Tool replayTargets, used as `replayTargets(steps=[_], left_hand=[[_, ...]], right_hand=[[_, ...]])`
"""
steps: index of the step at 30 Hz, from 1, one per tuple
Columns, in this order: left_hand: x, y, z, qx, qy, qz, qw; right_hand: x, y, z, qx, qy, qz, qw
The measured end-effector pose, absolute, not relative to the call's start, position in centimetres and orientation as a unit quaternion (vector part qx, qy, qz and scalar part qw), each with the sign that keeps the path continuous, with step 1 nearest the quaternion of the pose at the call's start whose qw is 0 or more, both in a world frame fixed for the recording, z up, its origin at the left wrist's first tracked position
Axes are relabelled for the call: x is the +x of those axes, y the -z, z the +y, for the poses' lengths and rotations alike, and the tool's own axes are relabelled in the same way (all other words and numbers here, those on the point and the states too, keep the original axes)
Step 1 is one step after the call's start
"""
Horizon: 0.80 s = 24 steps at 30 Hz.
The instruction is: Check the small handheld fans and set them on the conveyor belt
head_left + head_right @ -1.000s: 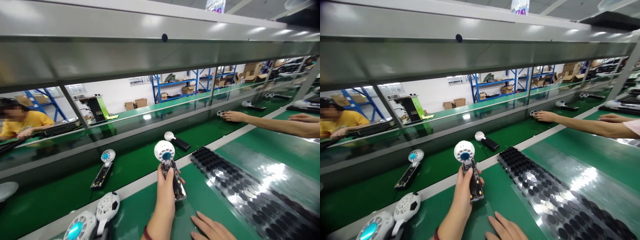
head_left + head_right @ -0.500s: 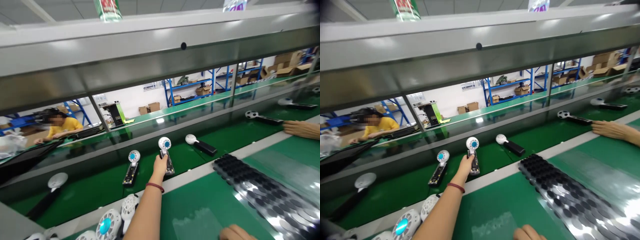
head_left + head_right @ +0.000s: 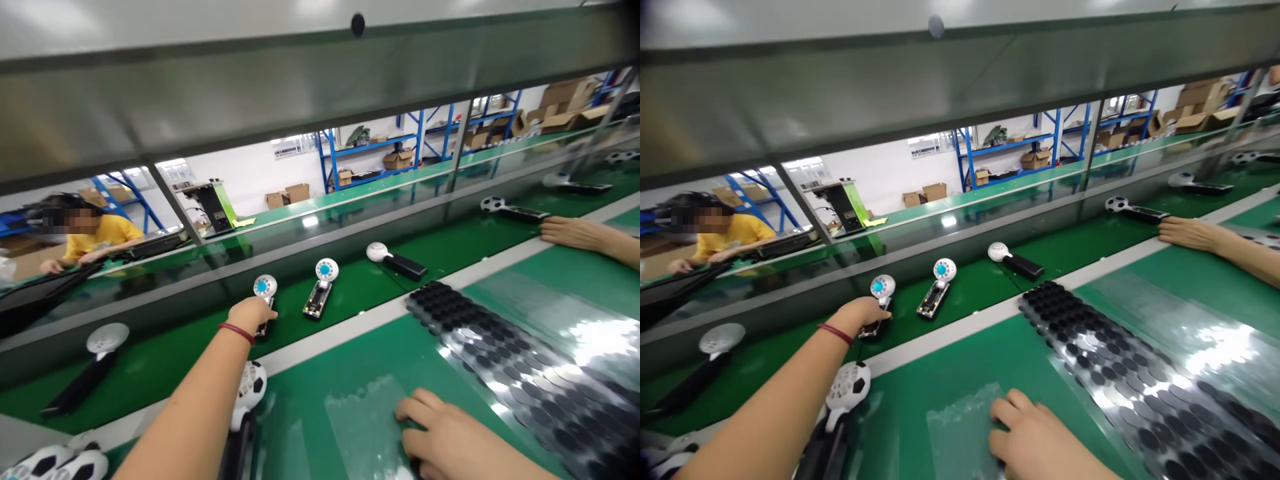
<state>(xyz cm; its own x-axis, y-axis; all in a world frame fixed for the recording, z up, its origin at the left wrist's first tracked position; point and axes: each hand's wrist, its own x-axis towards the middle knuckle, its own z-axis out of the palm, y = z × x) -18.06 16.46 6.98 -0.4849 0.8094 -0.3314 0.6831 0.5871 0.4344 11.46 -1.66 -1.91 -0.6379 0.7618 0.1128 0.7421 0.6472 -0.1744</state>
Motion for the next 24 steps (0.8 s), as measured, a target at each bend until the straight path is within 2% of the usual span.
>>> replayTargets(steps=[5,11,16,24], left_hand=[[-19.6,-5.3,15.3,0.398,-0.182,0.82,0.37],[-16.6,-6.5,13.2,0.369,-0.387,0.684,0.497],[-10.7,-7.4,8.1,0.301,-0.551,0.561,0.539],[-5.0,-6.6,-0.1,0.161,-0.592,0.432,0.661]], right_hand=[[11.1,1.5,-1.9,-0.433,-0.142,-0.888,0.061],[11.6,1.4,-1.9,-0.424,-0.157,-0.891,0.041],[11.2,1.8,-1.9,-0.434,-0.143,-0.889,0.034],[11.5,1.7,-3.5,-0.422,-0.102,-0.895,0.097]])
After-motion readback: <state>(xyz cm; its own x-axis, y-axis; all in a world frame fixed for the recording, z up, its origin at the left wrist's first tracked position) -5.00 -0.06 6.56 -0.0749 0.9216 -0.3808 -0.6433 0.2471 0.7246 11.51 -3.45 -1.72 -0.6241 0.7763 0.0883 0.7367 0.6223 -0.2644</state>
